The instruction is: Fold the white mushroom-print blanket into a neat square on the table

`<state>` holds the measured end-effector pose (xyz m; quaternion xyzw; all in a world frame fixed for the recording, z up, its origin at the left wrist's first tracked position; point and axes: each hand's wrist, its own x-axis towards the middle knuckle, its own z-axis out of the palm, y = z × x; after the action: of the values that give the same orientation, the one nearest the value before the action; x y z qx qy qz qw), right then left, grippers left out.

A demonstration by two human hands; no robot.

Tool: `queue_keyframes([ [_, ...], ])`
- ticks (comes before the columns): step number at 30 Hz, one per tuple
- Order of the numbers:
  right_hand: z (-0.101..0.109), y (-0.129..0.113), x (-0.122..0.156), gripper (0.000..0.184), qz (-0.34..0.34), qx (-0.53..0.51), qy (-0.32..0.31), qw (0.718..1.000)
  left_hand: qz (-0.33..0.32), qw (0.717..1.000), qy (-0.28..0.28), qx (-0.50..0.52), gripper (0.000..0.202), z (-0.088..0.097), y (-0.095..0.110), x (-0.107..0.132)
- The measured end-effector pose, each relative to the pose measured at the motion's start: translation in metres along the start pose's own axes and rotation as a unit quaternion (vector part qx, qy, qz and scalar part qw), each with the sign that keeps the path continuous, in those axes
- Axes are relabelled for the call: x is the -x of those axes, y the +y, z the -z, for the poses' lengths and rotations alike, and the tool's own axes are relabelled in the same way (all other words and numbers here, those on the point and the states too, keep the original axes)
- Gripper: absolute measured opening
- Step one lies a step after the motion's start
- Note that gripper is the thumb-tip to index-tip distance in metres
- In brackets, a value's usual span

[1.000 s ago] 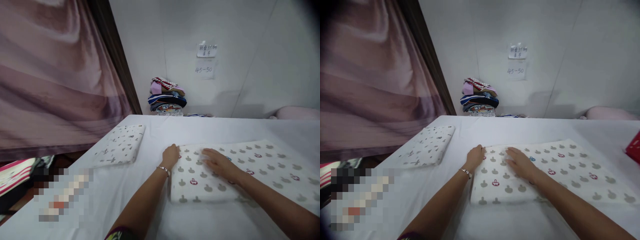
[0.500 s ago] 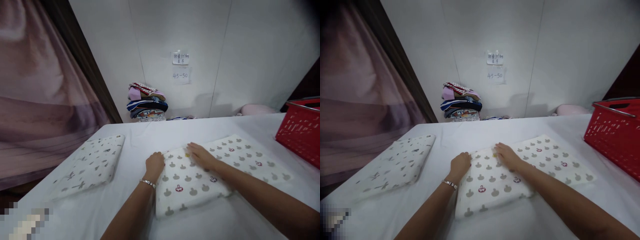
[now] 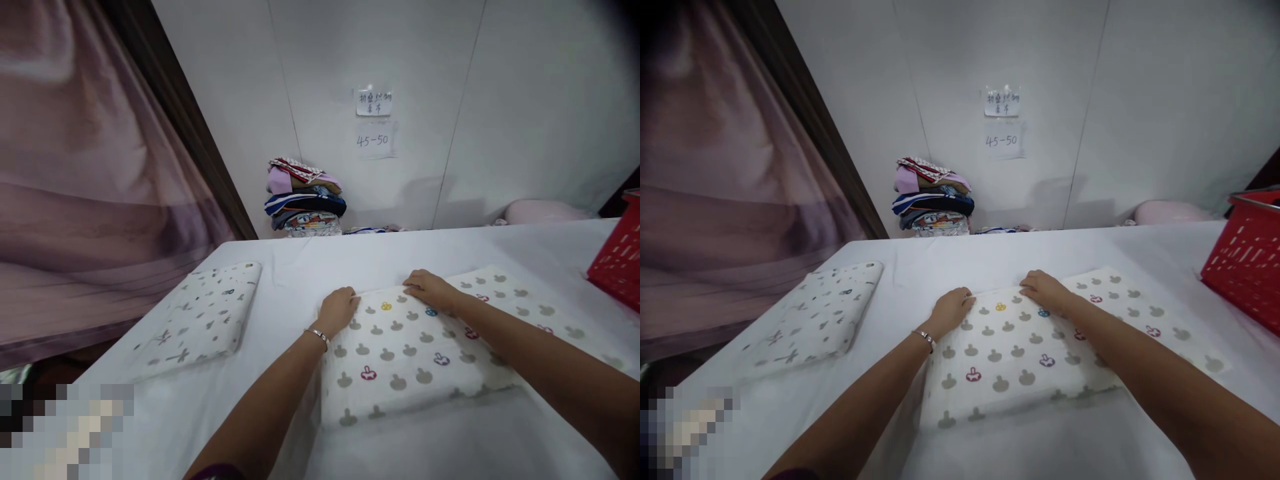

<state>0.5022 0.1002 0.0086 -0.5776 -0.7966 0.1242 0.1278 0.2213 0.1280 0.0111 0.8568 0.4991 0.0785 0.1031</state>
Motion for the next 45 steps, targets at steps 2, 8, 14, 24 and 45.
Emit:
queue_keyframes([
  [2, -0.001, 0.001, 0.001, 0.040, 0.010, 0.000, 0.007, 1.000, -0.002, 1.000, -0.004, 0.021, 0.022, -0.002, -0.001, -0.001],
  [8, 0.000, 0.007, 0.003, 0.035, 0.019, -0.022, 0.009, 1.000, 0.012, 0.998, -0.017, 0.053, 0.025, 0.001, 0.002, 0.000],
  [14, 0.002, 0.009, 0.004, 0.035, 0.001, -0.024, -0.012, 1.000, 0.032, 0.999, -0.039, 0.002, 0.027, 0.002, 0.007, -0.002],
  [24, 0.000, 0.014, -0.002, 0.038, -0.054, -0.010, -0.040, 0.998, -0.052, 0.998, -0.042, 0.011, 0.027, -0.002, 0.016, -0.009],
  [45, 0.009, 0.015, -0.001, 0.045, -0.100, 0.144, -0.062, 0.983, -0.008, 0.998, -0.017, -0.052, 0.028, -0.015, 0.024, -0.025],
])
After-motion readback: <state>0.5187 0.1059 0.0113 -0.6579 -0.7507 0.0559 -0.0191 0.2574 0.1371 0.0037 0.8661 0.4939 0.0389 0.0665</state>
